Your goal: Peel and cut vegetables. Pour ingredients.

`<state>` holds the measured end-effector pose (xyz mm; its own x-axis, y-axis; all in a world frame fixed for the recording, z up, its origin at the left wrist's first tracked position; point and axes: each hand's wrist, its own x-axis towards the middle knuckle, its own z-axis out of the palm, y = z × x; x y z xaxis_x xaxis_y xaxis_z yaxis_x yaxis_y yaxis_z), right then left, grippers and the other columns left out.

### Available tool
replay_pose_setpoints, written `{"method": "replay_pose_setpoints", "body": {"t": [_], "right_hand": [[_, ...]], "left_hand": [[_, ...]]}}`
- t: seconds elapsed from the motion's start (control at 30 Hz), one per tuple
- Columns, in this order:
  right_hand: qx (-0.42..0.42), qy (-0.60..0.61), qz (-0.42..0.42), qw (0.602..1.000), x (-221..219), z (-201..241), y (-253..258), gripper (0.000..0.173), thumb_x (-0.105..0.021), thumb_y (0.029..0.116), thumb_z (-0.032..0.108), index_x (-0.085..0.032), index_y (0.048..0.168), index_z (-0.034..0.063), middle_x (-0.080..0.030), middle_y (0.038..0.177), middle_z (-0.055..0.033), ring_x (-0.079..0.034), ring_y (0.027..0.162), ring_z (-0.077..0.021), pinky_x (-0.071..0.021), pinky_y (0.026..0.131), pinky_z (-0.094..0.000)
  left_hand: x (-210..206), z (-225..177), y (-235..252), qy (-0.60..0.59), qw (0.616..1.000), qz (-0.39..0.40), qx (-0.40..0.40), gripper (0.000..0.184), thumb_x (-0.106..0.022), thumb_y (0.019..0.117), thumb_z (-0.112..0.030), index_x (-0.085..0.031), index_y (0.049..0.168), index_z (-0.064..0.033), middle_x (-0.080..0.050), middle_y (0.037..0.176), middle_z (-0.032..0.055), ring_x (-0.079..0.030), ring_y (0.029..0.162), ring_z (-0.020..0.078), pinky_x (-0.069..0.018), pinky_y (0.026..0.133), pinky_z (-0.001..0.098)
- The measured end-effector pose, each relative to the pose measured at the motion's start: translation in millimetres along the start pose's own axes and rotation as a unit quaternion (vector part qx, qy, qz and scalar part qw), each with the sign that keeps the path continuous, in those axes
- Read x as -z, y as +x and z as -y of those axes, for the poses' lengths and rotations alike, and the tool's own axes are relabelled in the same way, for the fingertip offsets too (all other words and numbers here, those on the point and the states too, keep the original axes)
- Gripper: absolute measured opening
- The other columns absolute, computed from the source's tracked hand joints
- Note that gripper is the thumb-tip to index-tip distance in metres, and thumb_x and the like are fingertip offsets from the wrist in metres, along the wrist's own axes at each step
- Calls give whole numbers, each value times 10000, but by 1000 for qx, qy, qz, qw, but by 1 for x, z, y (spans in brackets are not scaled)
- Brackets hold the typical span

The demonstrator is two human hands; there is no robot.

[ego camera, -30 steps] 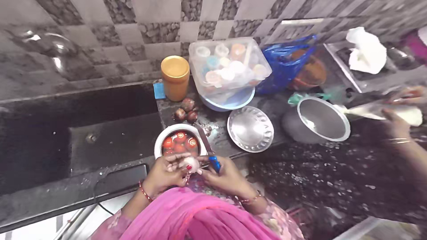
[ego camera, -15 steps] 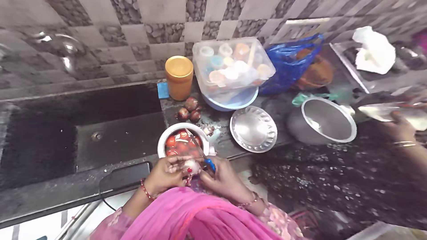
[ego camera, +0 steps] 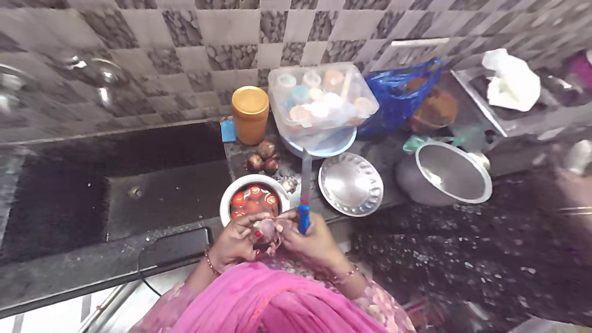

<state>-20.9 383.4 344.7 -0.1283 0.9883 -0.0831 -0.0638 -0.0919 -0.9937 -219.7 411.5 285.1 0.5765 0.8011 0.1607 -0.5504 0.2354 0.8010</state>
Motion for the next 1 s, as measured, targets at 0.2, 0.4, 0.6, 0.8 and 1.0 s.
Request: {"method": "replay_pose_setpoints", "body": {"t": [0.2,0.4,0.6,0.8,1.0], "right_hand": [[49,-134,-36,989,4,-8,2,185,-718,844,92,-672,1007,16,-647,762,53,-474,534,55,-421,492,-137],[133,-312,-51,939,2,-13,1,178,-704,837,151,-701,954,17,-668,784,-44,-518,579,-42,-449,547,-213],[202,-438,-112,869,-9,-13,-2,193,-710,824,167,-710,949,19,-705,819,-88,-659,665,-154,-550,592,-297],[197,-497,-135,834,-6,-14,3,214,-685,841,135,-763,1000,15,-732,835,-113,-713,708,-228,-590,622,-369],[98,-335,-124,929,7,-6,8,211,-616,862,146,-775,973,61,-735,831,-23,-647,697,-32,-533,645,-229]], "left_hand": [[-10,3,1,78,993,-86,35,809,-862,740,-189,-466,1390,84,-679,1268,53,-674,1129,138,-571,975,313],[-24,1,2,183,963,-194,32,640,-836,673,-47,-593,1245,106,-721,1130,48,-705,1000,71,-590,905,235],[-34,-6,1,251,941,-224,37,625,-837,664,-32,-610,1229,108,-721,1117,45,-702,967,16,-584,886,184],[-38,-5,0,268,940,-210,35,535,-779,756,-20,-616,1245,124,-721,1135,100,-717,959,45,-596,876,199],[-13,6,-4,-83,989,-115,51,634,-651,923,-222,-419,1465,14,-667,1311,98,-715,1061,213,-604,901,384]]}}
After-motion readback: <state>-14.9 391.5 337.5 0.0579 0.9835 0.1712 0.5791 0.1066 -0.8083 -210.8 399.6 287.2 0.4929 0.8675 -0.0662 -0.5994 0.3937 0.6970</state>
